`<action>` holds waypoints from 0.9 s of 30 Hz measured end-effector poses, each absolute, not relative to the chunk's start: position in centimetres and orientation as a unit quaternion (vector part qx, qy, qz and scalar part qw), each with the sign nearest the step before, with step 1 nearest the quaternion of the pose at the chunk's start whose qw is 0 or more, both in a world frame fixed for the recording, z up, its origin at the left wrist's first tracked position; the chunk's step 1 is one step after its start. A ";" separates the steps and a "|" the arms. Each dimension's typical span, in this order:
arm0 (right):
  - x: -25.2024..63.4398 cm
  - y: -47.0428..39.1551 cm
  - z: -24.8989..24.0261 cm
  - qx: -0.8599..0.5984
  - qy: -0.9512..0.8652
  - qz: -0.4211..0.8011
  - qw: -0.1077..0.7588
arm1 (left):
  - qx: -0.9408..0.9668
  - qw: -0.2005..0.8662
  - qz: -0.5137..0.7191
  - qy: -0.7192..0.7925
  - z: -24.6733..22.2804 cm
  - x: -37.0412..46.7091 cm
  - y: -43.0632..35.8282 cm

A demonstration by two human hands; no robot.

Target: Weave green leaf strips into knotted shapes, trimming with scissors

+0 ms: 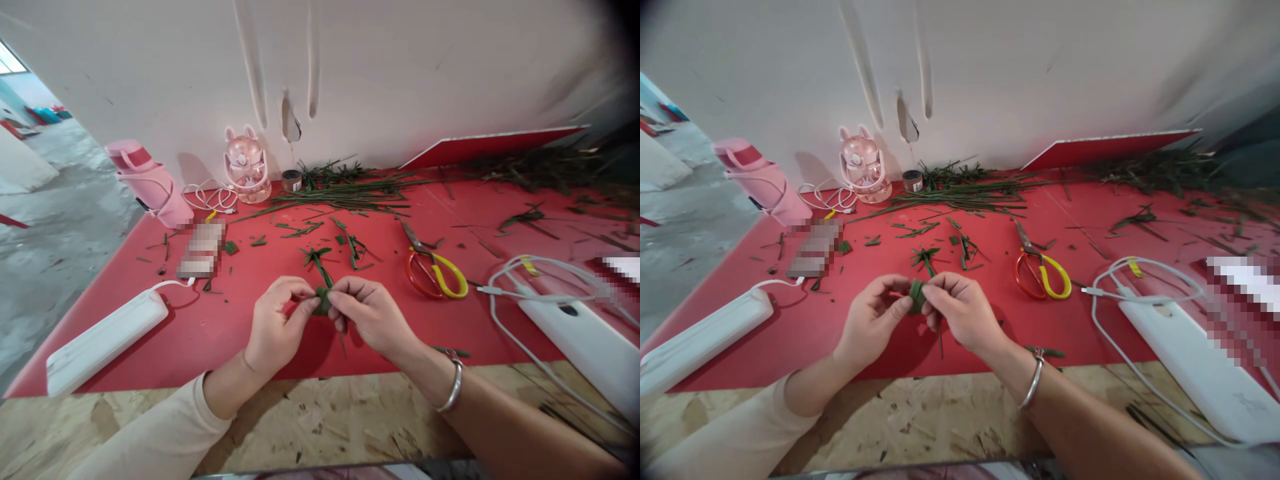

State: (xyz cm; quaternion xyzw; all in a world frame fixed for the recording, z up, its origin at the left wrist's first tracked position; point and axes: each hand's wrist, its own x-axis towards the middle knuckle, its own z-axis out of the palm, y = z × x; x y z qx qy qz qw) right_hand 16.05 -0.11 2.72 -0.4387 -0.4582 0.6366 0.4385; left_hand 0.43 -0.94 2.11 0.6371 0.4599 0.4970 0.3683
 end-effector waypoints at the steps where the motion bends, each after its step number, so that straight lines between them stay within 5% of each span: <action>1: 16.2 0.1 2.6 -0.432 -0.441 0.640 0.458 | 0.599 0.437 0.489 0.460 2.1 0.6 -0.9; 5: 16.9 1.1 2.0 -0.441 -0.395 0.631 0.502 | 0.529 0.618 0.397 0.425 2.0 1.1 -0.7; 12: 16.3 0.7 1.3 -0.471 -0.484 0.606 0.421 | 0.487 0.665 0.357 0.439 1.4 1.3 -0.5; 27: 17.4 1.1 0.7 -0.363 -0.762 0.276 0.459 | 0.267 0.776 0.418 0.389 0.8 1.2 -0.3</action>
